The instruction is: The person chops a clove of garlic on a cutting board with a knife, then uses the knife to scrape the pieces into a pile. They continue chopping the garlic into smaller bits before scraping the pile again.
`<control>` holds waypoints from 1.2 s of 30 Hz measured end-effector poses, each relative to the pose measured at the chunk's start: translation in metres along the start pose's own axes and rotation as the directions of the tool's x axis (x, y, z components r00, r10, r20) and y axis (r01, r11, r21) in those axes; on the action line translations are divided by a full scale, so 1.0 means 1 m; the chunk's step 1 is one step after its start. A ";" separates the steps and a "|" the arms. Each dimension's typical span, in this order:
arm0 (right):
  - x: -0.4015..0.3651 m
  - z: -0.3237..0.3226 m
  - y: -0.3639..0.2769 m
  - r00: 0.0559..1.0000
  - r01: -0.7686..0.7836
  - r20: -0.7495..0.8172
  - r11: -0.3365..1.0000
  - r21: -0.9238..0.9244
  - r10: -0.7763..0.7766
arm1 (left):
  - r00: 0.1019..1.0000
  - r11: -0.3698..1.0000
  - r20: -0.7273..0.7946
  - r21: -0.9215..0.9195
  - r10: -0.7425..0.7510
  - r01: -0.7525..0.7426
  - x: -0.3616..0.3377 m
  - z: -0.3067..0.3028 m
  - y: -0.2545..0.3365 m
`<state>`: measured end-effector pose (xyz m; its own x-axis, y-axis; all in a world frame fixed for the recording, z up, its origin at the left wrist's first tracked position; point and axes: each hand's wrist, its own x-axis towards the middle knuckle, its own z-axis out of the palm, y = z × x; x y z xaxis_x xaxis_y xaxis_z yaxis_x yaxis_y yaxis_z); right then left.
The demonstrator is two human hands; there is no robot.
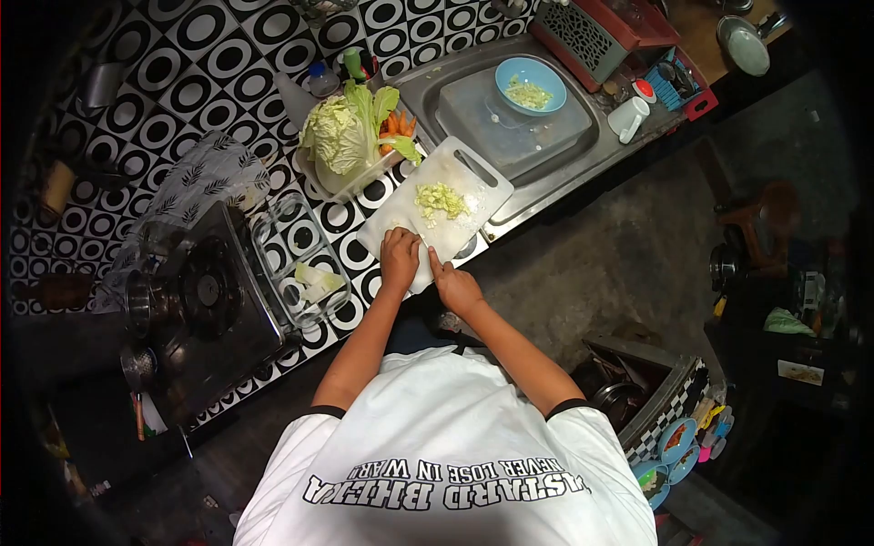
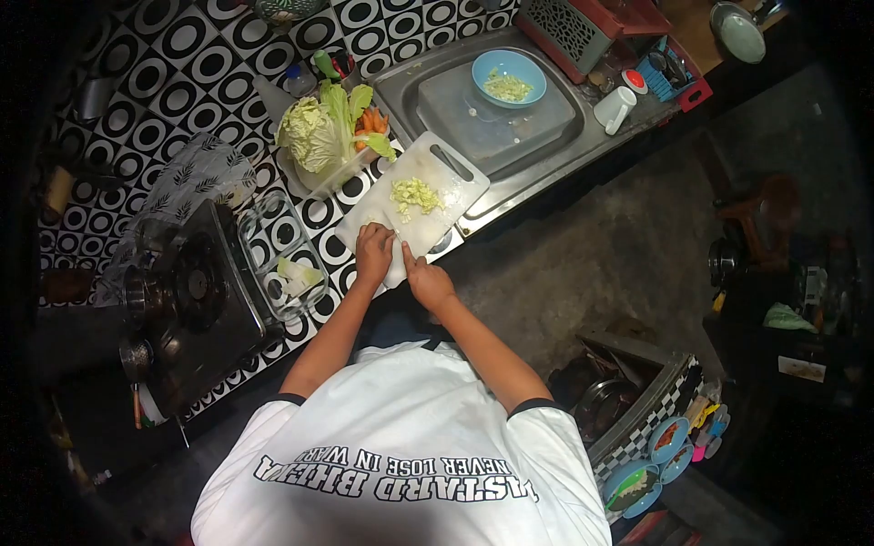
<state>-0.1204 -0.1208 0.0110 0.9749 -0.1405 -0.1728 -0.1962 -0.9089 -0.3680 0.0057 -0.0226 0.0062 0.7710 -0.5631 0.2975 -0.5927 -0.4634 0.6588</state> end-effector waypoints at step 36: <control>-0.024 -0.058 -0.002 0.999 0.018 -0.037 0.995 0.103 -0.015 | 0.998 0.995 -0.059 0.097 -0.026 0.032 -0.014 -0.003 0.011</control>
<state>-0.1373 -0.1379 0.0688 0.9809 -0.1415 -0.1337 -0.1881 -0.8662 -0.4629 -0.0108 -0.0172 0.0111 0.7985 -0.5094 0.3208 -0.5879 -0.5451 0.5977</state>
